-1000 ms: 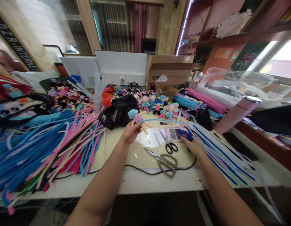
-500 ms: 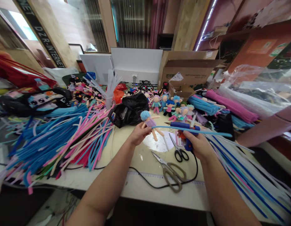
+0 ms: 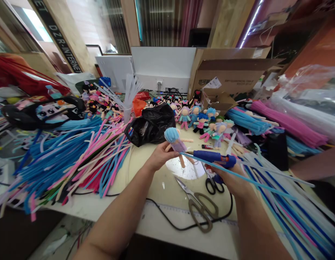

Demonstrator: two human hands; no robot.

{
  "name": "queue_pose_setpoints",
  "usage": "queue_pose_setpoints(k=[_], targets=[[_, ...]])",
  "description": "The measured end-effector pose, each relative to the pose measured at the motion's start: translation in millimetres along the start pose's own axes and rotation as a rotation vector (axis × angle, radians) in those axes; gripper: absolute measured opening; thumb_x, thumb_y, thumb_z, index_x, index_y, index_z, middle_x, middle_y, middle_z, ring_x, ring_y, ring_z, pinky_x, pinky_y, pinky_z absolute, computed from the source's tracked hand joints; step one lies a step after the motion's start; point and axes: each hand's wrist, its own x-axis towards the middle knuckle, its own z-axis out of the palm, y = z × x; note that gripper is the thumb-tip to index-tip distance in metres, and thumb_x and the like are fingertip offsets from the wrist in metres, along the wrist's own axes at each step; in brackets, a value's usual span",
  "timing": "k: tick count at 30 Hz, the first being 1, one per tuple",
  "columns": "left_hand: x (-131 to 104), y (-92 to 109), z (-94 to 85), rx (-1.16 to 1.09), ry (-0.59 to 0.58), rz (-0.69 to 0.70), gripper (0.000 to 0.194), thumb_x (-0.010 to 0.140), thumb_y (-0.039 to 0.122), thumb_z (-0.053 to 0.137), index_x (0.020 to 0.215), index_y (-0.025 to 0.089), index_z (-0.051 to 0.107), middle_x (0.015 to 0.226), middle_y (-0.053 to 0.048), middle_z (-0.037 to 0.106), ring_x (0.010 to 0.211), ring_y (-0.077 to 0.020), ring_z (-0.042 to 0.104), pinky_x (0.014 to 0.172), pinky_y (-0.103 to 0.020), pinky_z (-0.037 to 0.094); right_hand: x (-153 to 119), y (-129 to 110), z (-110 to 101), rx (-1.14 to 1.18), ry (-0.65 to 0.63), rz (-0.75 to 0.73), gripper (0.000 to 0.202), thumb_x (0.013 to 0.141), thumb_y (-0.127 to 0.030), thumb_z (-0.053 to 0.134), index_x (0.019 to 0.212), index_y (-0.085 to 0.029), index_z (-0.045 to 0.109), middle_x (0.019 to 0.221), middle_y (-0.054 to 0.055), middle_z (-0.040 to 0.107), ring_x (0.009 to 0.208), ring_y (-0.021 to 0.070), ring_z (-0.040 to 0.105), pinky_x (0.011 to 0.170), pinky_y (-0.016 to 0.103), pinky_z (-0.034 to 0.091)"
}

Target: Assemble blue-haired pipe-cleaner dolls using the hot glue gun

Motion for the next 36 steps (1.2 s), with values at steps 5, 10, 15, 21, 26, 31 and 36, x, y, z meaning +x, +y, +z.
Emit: queue_pose_setpoints(k=[5,10,15,21,26,31,36], targets=[[-1,2,0.8,0.025,-0.002,0.01,0.037,0.055,0.017,0.084,0.089,0.016,0.072,0.087,-0.004,0.07,0.081,-0.0174,0.062,0.08,-0.031,0.047,0,5,-2,-0.035,-0.004,-0.128,0.022,0.073,-0.047,0.068,0.072,-0.025,0.072,0.069,0.006,0.072,0.063,0.0251,0.065,0.052,0.035,0.05],[-2,2,0.5,0.051,-0.022,0.027,0.036,0.056,0.019,0.084,0.089,0.016,0.072,0.087,-0.005,0.07,0.081,-0.0184,0.062,0.078,-0.032,0.047,1,6,-1,-0.039,-0.02,-0.137,0.021,0.072,-0.045,0.069,0.074,-0.025,0.072,0.074,0.005,0.073,0.069,0.0259,0.066,0.06,0.038,0.053],[-3,1,0.9,0.071,-0.035,0.033,0.037,0.056,0.021,0.084,0.09,0.015,0.071,0.085,-0.004,0.07,0.079,-0.0177,0.062,0.077,-0.032,0.048,-1,8,-1,-0.012,-0.056,-0.124,0.024,0.073,-0.047,0.069,0.081,-0.025,0.073,0.082,0.005,0.074,0.078,0.0278,0.068,0.071,0.044,0.055],[-2,2,1.3,0.087,-0.029,0.036,0.041,0.054,0.024,0.085,0.091,0.014,0.069,0.084,-0.004,0.07,0.079,-0.018,0.063,0.079,-0.034,0.049,-2,7,0,-0.016,-0.056,-0.094,0.026,0.073,-0.049,0.068,0.083,-0.025,0.072,0.085,0.006,0.074,0.082,0.0283,0.067,0.074,0.044,0.054],[-2,2,2.6,0.08,-0.048,0.046,0.038,0.055,0.024,0.085,0.088,0.015,0.069,0.085,-0.004,0.071,0.078,-0.018,0.064,0.078,-0.034,0.05,-3,0,2,-0.054,-0.05,-0.129,0.022,0.072,-0.046,0.068,0.077,-0.025,0.071,0.081,0.005,0.073,0.079,0.0276,0.067,0.074,0.044,0.053],[-3,3,2.5,0.127,-0.027,0.079,0.037,0.056,0.022,0.084,0.089,0.014,0.069,0.084,-0.004,0.072,0.076,-0.0183,0.066,0.075,-0.033,0.051,-5,-6,3,-0.076,-0.056,-0.145,0.019,0.075,-0.042,0.065,0.077,-0.024,0.071,0.077,0.004,0.072,0.075,0.0246,0.065,0.07,0.041,0.054],[-1,-3,-5.0,0.148,-0.05,0.079,0.037,0.061,0.019,0.082,0.095,0.016,0.069,0.093,-0.005,0.072,0.078,-0.0182,0.067,0.075,-0.032,0.053,-4,-5,4,-0.042,-0.083,-0.163,0.017,0.077,-0.038,0.063,0.08,-0.023,0.071,0.078,0.002,0.071,0.075,0.0214,0.064,0.069,0.036,0.053]])
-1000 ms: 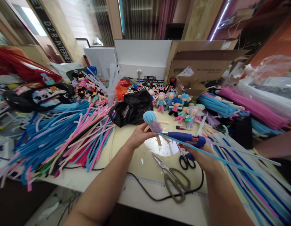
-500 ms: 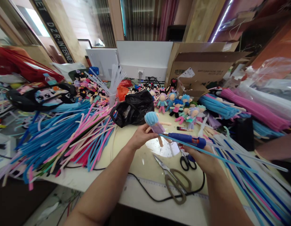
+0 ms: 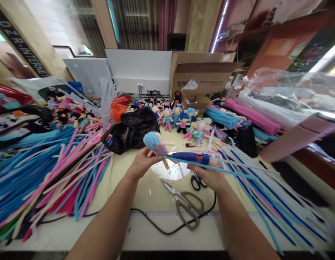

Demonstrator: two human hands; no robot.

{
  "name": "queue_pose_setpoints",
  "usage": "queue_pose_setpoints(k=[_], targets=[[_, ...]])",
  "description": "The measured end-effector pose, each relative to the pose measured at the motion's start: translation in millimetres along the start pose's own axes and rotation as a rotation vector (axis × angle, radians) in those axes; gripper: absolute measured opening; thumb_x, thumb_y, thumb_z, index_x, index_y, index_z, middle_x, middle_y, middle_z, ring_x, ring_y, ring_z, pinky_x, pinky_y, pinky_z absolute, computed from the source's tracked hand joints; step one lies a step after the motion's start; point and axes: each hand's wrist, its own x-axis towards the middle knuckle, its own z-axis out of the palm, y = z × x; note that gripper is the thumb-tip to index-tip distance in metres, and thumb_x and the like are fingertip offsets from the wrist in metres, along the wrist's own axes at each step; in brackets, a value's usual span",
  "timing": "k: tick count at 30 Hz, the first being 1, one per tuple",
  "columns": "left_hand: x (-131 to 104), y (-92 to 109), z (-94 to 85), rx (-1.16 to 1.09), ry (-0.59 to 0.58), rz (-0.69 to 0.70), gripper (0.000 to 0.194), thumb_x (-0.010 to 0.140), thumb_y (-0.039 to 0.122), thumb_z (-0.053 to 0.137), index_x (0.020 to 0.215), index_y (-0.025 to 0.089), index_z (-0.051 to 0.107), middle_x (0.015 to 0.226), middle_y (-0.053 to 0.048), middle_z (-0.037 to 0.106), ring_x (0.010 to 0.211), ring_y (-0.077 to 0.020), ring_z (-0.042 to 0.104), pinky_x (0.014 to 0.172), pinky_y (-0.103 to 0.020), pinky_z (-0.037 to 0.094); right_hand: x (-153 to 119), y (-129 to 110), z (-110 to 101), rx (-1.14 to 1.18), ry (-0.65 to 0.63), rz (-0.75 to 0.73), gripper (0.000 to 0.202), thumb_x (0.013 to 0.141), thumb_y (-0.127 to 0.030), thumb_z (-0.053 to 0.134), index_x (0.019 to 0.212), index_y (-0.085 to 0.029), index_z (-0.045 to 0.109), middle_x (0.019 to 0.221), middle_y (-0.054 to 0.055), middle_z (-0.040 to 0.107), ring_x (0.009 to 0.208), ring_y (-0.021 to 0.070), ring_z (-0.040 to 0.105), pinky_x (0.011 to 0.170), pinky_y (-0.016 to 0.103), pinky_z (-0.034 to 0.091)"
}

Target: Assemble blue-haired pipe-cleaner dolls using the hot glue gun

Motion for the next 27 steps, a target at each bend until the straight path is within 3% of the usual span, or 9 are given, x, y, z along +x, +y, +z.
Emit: queue_pose_setpoints(k=[7,14,20,27], targets=[[-1,0,0.7,0.007,0.026,0.008,0.038,0.059,0.019,0.083,0.094,0.016,0.069,0.089,-0.005,0.073,0.08,-0.0187,0.067,0.075,-0.032,0.053,-2,0,0,-0.025,0.03,-0.007,0.017,0.076,-0.039,0.063,0.072,-0.023,0.068,0.07,0.001,0.067,0.068,0.0201,0.061,0.062,0.033,0.051],[-3,7,7.7,-0.028,-0.035,-0.011,0.034,0.06,0.023,0.083,0.089,0.014,0.067,0.088,-0.007,0.072,0.076,-0.0225,0.068,0.077,-0.04,0.052,-4,2,-1,-0.104,0.074,0.011,0.019,0.075,-0.041,0.063,0.069,-0.023,0.066,0.068,0.003,0.067,0.066,0.0228,0.061,0.058,0.034,0.049],[-5,9,8.9,-0.051,-0.136,0.005,0.038,0.065,0.022,0.08,0.101,0.018,0.066,0.103,-0.008,0.071,0.063,-0.0203,0.069,0.077,-0.042,0.051,-5,3,-2,-0.153,0.08,0.001,0.022,0.076,-0.042,0.061,0.066,-0.023,0.065,0.067,0.002,0.066,0.065,0.0225,0.06,0.058,0.035,0.049],[-4,6,5.6,-0.052,-0.06,0.022,0.041,0.061,0.019,0.082,0.099,0.017,0.068,0.093,-0.007,0.073,0.069,-0.0216,0.069,0.076,-0.04,0.052,-6,2,-1,-0.156,0.119,0.006,0.02,0.074,-0.041,0.064,0.067,-0.023,0.065,0.067,0.002,0.067,0.066,0.0227,0.062,0.06,0.035,0.052]])
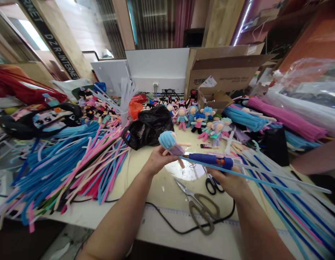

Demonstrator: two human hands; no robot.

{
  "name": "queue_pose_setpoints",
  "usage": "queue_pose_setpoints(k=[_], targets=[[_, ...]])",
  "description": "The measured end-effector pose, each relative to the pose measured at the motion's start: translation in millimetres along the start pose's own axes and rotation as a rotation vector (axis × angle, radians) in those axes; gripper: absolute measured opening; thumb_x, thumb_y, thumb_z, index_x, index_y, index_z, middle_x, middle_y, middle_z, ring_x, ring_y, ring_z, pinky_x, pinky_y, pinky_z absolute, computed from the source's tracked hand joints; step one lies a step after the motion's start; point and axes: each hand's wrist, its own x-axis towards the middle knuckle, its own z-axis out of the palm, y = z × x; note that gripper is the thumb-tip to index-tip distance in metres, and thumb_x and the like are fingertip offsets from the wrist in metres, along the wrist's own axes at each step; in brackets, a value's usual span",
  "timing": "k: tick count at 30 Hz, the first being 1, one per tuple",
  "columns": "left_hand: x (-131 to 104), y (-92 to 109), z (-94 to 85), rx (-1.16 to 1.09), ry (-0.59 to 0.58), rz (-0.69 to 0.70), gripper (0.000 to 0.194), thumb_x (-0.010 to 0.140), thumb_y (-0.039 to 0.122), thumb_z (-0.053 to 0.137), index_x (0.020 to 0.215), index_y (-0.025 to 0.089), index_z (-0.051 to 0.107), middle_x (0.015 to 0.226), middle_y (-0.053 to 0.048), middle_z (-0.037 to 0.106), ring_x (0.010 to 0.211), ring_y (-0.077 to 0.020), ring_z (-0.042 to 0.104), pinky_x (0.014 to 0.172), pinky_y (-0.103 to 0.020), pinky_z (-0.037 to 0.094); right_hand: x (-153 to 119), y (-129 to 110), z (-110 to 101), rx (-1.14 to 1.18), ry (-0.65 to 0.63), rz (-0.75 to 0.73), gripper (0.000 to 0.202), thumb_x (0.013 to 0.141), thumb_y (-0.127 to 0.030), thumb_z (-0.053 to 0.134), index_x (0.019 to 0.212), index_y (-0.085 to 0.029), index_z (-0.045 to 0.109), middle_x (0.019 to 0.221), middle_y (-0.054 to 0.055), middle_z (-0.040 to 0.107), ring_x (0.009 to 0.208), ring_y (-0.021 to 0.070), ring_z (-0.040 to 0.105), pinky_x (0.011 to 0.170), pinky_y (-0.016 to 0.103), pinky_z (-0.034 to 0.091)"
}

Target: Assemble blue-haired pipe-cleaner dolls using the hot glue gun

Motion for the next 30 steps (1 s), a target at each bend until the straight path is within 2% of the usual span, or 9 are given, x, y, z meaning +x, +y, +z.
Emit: queue_pose_setpoints(k=[6,13,18,22,27,30], targets=[[-0.3,3.5,3.1,0.012,-0.052,-0.025,0.042,0.064,0.025,0.081,0.103,0.019,0.067,0.106,-0.009,0.071,0.061,-0.0219,0.069,0.077,-0.044,0.052,-0.2,-2.0,0.6,0.005,0.024,-0.033,0.018,0.075,-0.041,0.065,0.069,-0.023,0.067,0.066,0.002,0.067,0.063,0.0228,0.061,0.058,0.036,0.053],[-0.4,2.1,1.3,0.003,-0.018,-0.019,0.044,0.062,0.023,0.082,0.104,0.019,0.066,0.101,-0.008,0.072,0.064,-0.0219,0.069,0.076,-0.043,0.052,-1.0,-1.7,1.6,-0.015,0.026,-0.021,0.018,0.075,-0.041,0.064,0.071,-0.023,0.066,0.068,0.002,0.067,0.064,0.0237,0.061,0.055,0.036,0.051],[-0.5,6.4,4.9,-0.001,-0.062,-0.013,0.047,0.065,0.024,0.08,0.109,0.02,0.064,0.114,-0.011,0.068,0.062,-0.0213,0.069,0.077,-0.044,0.052,-1.6,-3.0,2.4,-0.019,0.042,-0.009,0.021,0.075,-0.044,0.064,0.071,-0.023,0.066,0.066,0.003,0.066,0.063,0.024,0.061,0.053,0.036,0.05],[-0.7,9.7,7.3,0.002,-0.083,-0.01,0.041,0.067,0.025,0.078,0.105,0.019,0.064,0.12,-0.011,0.066,0.063,-0.021,0.07,0.079,-0.044,0.052,-1.6,-2.2,2.3,-0.024,0.05,-0.039,0.018,0.075,-0.041,0.064,0.069,-0.024,0.066,0.064,0.002,0.066,0.062,0.0238,0.061,0.054,0.036,0.051],[-0.3,8.5,6.3,-0.015,-0.068,-0.023,0.038,0.065,0.024,0.079,0.101,0.019,0.066,0.114,-0.01,0.068,0.063,-0.021,0.069,0.077,-0.043,0.052,-2.4,-2.8,2.9,-0.028,0.062,-0.063,0.018,0.075,-0.04,0.064,0.067,-0.025,0.064,0.06,0.001,0.063,0.057,0.0218,0.058,0.05,0.034,0.047],[-0.1,6.2,4.7,-0.005,-0.016,-0.021,0.035,0.063,0.023,0.081,0.095,0.018,0.067,0.101,-0.007,0.072,0.064,-0.0205,0.069,0.075,-0.042,0.053,-3.9,-6.1,4.4,-0.026,0.07,-0.062,0.022,0.076,-0.044,0.063,0.067,-0.024,0.061,0.06,0.002,0.06,0.054,0.0202,0.054,0.049,0.033,0.046]])
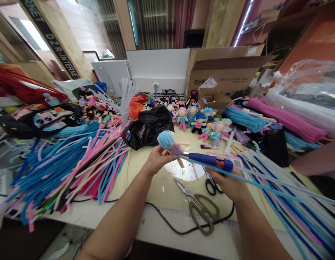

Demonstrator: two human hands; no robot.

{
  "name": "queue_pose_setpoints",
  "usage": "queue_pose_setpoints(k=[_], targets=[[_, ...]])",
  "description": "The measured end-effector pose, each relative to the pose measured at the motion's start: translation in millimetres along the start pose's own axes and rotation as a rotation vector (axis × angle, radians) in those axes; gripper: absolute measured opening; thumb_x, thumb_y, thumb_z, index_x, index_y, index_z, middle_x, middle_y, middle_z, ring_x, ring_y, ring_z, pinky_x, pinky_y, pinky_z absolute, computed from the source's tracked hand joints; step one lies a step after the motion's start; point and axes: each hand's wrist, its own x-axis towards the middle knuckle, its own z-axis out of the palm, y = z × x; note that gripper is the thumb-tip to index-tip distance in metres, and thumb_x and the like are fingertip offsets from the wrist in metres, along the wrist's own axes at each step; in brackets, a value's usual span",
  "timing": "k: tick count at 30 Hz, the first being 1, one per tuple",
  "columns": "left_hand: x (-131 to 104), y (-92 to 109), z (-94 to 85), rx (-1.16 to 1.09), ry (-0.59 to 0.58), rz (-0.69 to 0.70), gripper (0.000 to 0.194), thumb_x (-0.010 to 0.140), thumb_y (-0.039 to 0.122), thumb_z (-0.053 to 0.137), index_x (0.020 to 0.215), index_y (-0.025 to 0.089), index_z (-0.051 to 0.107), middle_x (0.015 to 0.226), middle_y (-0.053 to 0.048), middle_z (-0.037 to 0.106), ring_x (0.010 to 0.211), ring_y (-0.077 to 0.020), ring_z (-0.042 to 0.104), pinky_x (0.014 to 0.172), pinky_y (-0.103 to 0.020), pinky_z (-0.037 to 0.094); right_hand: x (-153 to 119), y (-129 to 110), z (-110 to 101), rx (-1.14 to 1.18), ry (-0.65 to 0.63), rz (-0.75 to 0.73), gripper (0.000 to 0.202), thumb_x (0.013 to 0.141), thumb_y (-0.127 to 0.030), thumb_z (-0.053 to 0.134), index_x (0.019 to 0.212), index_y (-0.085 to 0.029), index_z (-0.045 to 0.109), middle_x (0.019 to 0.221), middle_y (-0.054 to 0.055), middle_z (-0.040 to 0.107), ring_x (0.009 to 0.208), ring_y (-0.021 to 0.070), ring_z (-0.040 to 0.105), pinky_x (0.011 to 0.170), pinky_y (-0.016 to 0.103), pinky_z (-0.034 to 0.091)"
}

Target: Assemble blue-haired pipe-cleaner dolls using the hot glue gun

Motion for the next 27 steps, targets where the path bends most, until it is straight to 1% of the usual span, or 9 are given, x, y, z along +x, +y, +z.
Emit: queue_pose_setpoints(k=[5,7,10,12,15,17,22,24,27], targets=[[2,-6,-3.8,-0.01,0.076,-0.017,0.038,0.057,0.023,0.084,0.091,0.016,0.067,0.09,-0.006,0.072,0.077,-0.0231,0.068,0.077,-0.041,0.053,0,-3,3,0.043,-0.024,-0.028,0.024,0.078,-0.046,0.062,0.072,-0.022,0.06,0.065,0.004,0.06,0.059,0.0204,0.054,0.053,0.034,0.046],[3,-8,-6.2,-0.005,0.135,-0.01,0.038,0.054,0.022,0.085,0.087,0.015,0.068,0.086,-0.005,0.072,0.079,-0.0213,0.067,0.078,-0.039,0.052,2,-2,2,0.068,0.011,-0.021,0.023,0.077,-0.045,0.063,0.075,-0.022,0.062,0.066,0.004,0.062,0.06,0.0214,0.056,0.055,0.035,0.047],[5,-11,-9.3,0.014,0.192,0.004,0.04,0.052,0.022,0.086,0.088,0.015,0.069,0.085,-0.004,0.071,0.08,-0.0185,0.065,0.079,-0.035,0.051,6,4,-7,0.025,0.098,0.043,0.024,0.076,-0.047,0.062,0.071,-0.023,0.065,0.064,0.004,0.064,0.061,0.0236,0.059,0.057,0.037,0.049],[7,-12,-9.9,0.017,0.208,0.016,0.044,0.053,0.022,0.086,0.093,0.016,0.069,0.089,-0.004,0.071,0.083,-0.0182,0.064,0.081,-0.033,0.05,7,14,-16,-0.031,0.143,0.073,0.027,0.078,-0.048,0.06,0.075,-0.022,0.068,0.068,0.005,0.067,0.067,0.0257,0.062,0.062,0.039,0.05],[7,-11,-8.0,0.01,0.216,0.03,0.048,0.053,0.021,0.085,0.098,0.017,0.069,0.094,-0.004,0.071,0.087,-0.0178,0.063,0.083,-0.032,0.049,2,37,-32,-0.145,0.18,0.039,0.029,0.081,-0.047,0.057,0.089,-0.022,0.07,0.076,0.004,0.07,0.084,0.0279,0.064,0.076,0.042,0.051],[7,-10,-5.5,0.004,0.211,0.031,0.047,0.054,0.021,0.085,0.098,0.017,0.069,0.094,-0.004,0.071,0.087,-0.0172,0.063,0.084,-0.031,0.048,-5,54,-41,-0.251,0.197,0.042,0.03,0.082,-0.047,0.054,0.089,-0.022,0.07,0.071,0.004,0.069,0.087,0.0284,0.064,0.08,0.043,0.05],[6,-11,0.0,-0.001,0.192,0.002,0.047,0.053,0.021,0.084,0.097,0.016,0.068,0.091,-0.004,0.07,0.084,-0.0172,0.063,0.082,-0.031,0.048,-24,86,-50,-0.534,0.118,0.182,0.036,0.082,-0.052,0.049,0.079,-0.021,0.067,0.063,0.006,0.065,0.071,0.027,0.064,0.066,0.037,0.05],[6,-11,1.0,-0.006,0.191,-0.001,0.048,0.053,0.021,0.084,0.098,0.017,0.068,0.091,-0.004,0.07,0.085,-0.0169,0.062,0.082,-0.03,0.048,-31,91,-53,-0.629,0.085,0.173,0.038,0.082,-0.054,0.046,0.077,-0.02,0.065,0.066,0.007,0.065,0.07,0.0266,0.063,0.064,0.037,0.049],[6,-11,2.0,-0.019,0.201,0.008,0.048,0.053,0.021,0.083,0.098,0.016,0.067,0.092,-0.004,0.07,0.085,-0.0167,0.062,0.083,-0.03,0.047,-46,88,-62,-0.728,0.123,0.087,0.038,0.08,-0.053,0.047,0.076,-0.019,0.063,0.077,0.011,0.067,0.076,0.0269,0.063,0.067,0.037,0.048]])
